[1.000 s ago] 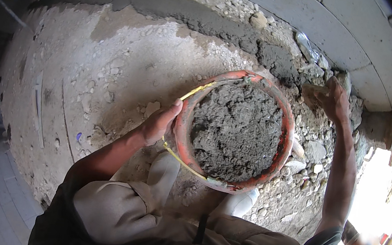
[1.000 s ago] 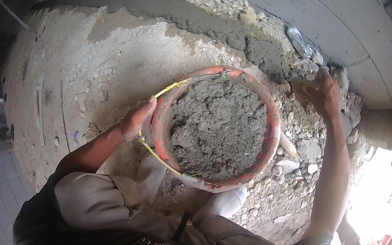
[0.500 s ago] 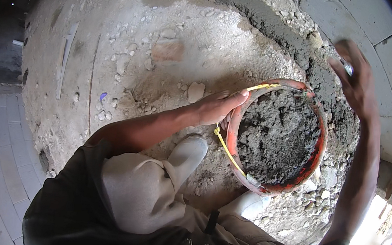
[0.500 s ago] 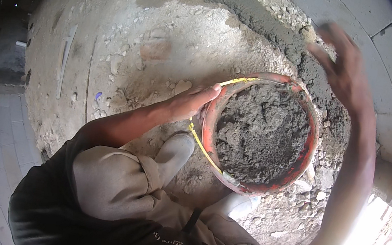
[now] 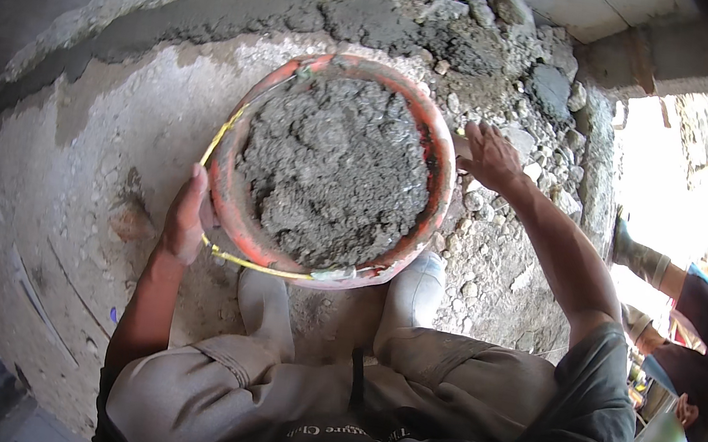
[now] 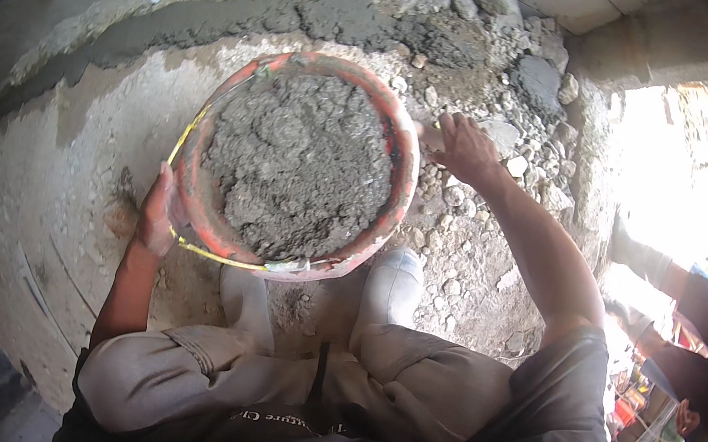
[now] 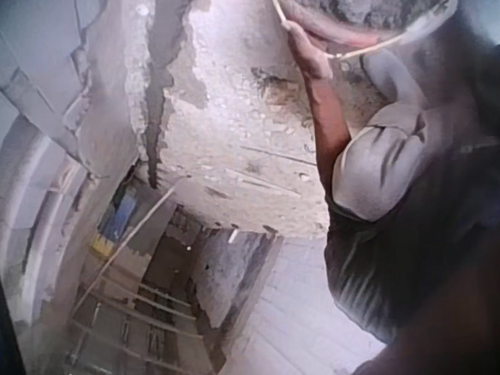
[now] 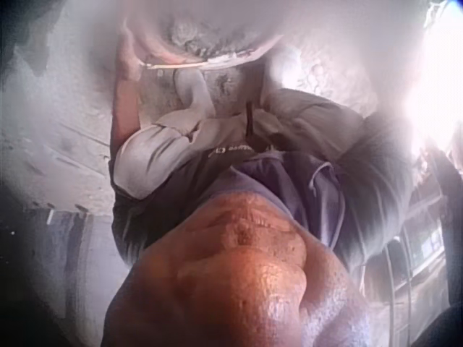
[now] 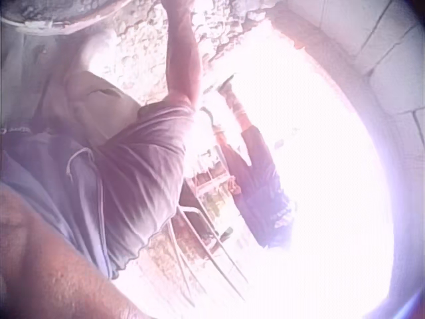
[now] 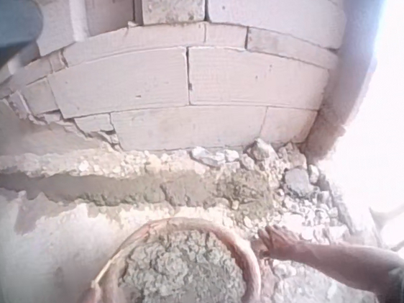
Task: The person scoops wet concrete from a red bucket using a trowel and spreads it along a trench on the floor. They then use a long metal straightedge to level the concrete surface, repeating the process of adding and leveling material.
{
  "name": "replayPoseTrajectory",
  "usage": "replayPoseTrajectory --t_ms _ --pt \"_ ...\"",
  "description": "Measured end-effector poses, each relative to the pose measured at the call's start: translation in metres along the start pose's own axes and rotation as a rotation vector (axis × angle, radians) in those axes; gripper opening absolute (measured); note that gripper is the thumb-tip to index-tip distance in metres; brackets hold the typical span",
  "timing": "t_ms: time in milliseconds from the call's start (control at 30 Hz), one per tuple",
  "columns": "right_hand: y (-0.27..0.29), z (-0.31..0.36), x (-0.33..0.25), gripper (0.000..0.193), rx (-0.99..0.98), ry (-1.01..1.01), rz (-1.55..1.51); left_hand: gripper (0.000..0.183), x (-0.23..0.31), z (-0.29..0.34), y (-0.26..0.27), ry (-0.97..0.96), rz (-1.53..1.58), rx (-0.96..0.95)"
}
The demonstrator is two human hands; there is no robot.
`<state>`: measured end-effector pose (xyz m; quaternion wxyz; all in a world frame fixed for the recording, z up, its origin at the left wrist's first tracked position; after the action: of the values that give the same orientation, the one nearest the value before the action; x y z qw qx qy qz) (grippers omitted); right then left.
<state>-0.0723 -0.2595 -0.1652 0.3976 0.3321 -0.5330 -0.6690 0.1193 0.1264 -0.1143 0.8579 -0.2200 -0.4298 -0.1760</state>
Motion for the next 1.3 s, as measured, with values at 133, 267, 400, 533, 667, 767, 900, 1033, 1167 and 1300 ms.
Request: replayPoseTrajectory --t_ms 133,267,400,533,667,767,900,1033,1167,1300 --pt "-0.022 -0.005 0.007 0.056 -0.180 -0.012 0.045 0.068 -0.007 -0.003 -0.003 0.015 -0.012 -0.008" --pt "-0.011 -0.012 0.016 0.044 -0.051 0.011 -0.065 0.071 -0.003 -0.003 -0.002 -0.016 -0.065 -0.009" --pt "0.074 0.010 0.033 0.036 -0.032 -0.130 0.001 0.070 0.007 0.006 -0.006 -0.055 -0.110 0.006" --pt "0.160 0.038 0.071 0.036 0.205 -0.158 0.020 0.066 0.014 0.004 -0.001 -0.114 -0.193 -0.028" --pt "0.231 0.064 0.002 0.035 0.347 0.098 -0.077 0.058 0.026 0.008 -0.008 -0.173 -0.229 -0.070" --pt "0.226 0.063 -0.034 0.026 0.399 0.264 0.131 0.054 0.025 0.004 0.001 -0.232 -0.357 -0.043" --pt "0.148 0.056 -0.050 0.020 0.060 0.031 0.100 0.049 0.037 0.010 -0.040 -0.160 -0.364 -0.238" --pt "0.152 0.048 -0.091 0.017 0.132 0.251 -0.080 0.049 0.049 0.015 -0.040 -0.195 -0.410 -0.211" --pt "0.148 0.061 -0.086 0.013 -0.052 0.143 -0.120 0.045 0.057 0.018 -0.048 -0.202 -0.358 -0.276" --pt "0.127 0.081 -0.107 0.010 -0.040 0.532 -0.303 0.042 0.063 0.016 -0.049 -0.368 -0.565 -0.286"
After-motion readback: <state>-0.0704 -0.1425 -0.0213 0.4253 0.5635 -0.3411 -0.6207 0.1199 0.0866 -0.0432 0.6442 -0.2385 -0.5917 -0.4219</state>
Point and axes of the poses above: each hand's wrist, its own z-axis away from the middle knuckle, its own y-axis out of the back of the hand, x = y × z, the point moved 8 cm from there along -z, towards the middle knuckle, and after that the axes turned 15 degrees about x, right-handed, at the moved point
